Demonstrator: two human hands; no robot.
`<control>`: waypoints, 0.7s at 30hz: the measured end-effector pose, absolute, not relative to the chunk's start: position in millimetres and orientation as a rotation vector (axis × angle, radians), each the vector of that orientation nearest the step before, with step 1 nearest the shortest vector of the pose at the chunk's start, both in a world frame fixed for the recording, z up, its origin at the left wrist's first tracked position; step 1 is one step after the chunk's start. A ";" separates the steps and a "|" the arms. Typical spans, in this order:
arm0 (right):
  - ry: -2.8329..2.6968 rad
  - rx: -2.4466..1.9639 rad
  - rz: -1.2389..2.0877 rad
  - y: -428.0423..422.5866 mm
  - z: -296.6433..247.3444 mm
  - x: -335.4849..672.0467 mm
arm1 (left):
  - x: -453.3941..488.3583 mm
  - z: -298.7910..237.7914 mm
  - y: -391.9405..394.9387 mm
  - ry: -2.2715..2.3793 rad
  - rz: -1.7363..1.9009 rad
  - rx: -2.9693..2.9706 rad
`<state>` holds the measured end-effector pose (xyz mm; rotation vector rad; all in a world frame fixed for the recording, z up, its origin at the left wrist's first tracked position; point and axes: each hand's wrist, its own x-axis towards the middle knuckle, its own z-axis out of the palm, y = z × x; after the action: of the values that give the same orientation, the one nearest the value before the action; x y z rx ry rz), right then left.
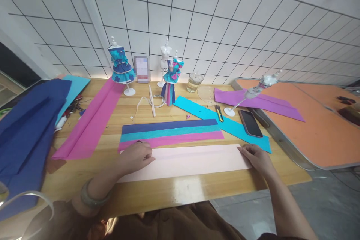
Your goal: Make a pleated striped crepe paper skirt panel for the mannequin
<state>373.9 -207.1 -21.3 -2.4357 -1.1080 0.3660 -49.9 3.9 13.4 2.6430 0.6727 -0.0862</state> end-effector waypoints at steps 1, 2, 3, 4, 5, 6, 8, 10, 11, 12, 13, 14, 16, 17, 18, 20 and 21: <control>-1.110 -2.439 0.367 -207.1 -20.7 373.6 | -49.6 13.8 4.0 0.676 -0.090 2.642; -1.112 -2.442 0.363 -207.0 -20.2 373.3 | -49.4 14.1 4.2 0.679 -0.092 2.641; -1.112 -2.444 0.359 -207.0 -19.8 373.1 | -49.1 14.2 4.3 0.682 -0.095 2.638; -1.111 -2.448 0.359 -207.1 -19.5 372.9 | -48.8 14.2 4.5 0.686 -0.094 2.635; -1.110 -2.453 0.358 -207.1 -19.5 372.8 | -48.7 14.0 4.6 0.689 -0.091 2.633; -1.111 -2.454 0.360 -207.2 -19.7 372.8 | -48.6 13.7 4.8 0.690 -0.088 2.632; -1.118 -2.447 0.356 -207.5 -20.6 372.9 | -48.7 13.1 5.0 0.684 -0.089 2.634; -1.126 -2.425 0.344 -207.9 -21.9 373.2 | -49.0 12.7 5.0 0.674 -0.094 2.635; -1.126 -2.416 0.344 -208.1 -22.6 373.3 | -49.2 12.6 5.0 0.673 -0.093 2.632; -1.122 -2.411 0.347 -208.3 -23.2 373.4 | -49.4 12.6 5.0 0.673 -0.090 2.629; -1.116 -2.409 0.348 -208.5 -23.8 373.3 | -49.6 12.7 5.0 0.676 -0.087 2.627; -1.113 -2.407 0.348 -208.7 -24.1 373.1 | -49.8 12.8 5.0 0.675 -0.085 2.627; -1.107 -2.407 0.327 -209.0 -24.2 372.1 | -50.0 13.1 5.1 0.675 -0.089 2.631; -1.107 -2.404 0.310 -209.1 -24.0 371.4 | -50.2 13.2 5.1 0.677 -0.096 2.633; -1.108 -2.400 0.296 -209.1 -23.7 370.6 | -50.3 13.4 5.2 0.683 -0.107 2.634; -1.109 -2.400 0.281 -209.3 -22.9 369.1 | -50.5 13.7 5.1 0.710 -0.136 2.640; -1.111 -2.403 0.277 -209.4 -22.7 368.6 | -50.5 13.9 4.8 0.726 -0.152 2.646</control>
<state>368.6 -209.4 -22.7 -2.4028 -1.1107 0.2770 -50.5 4.8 13.9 2.6459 0.7265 -0.1519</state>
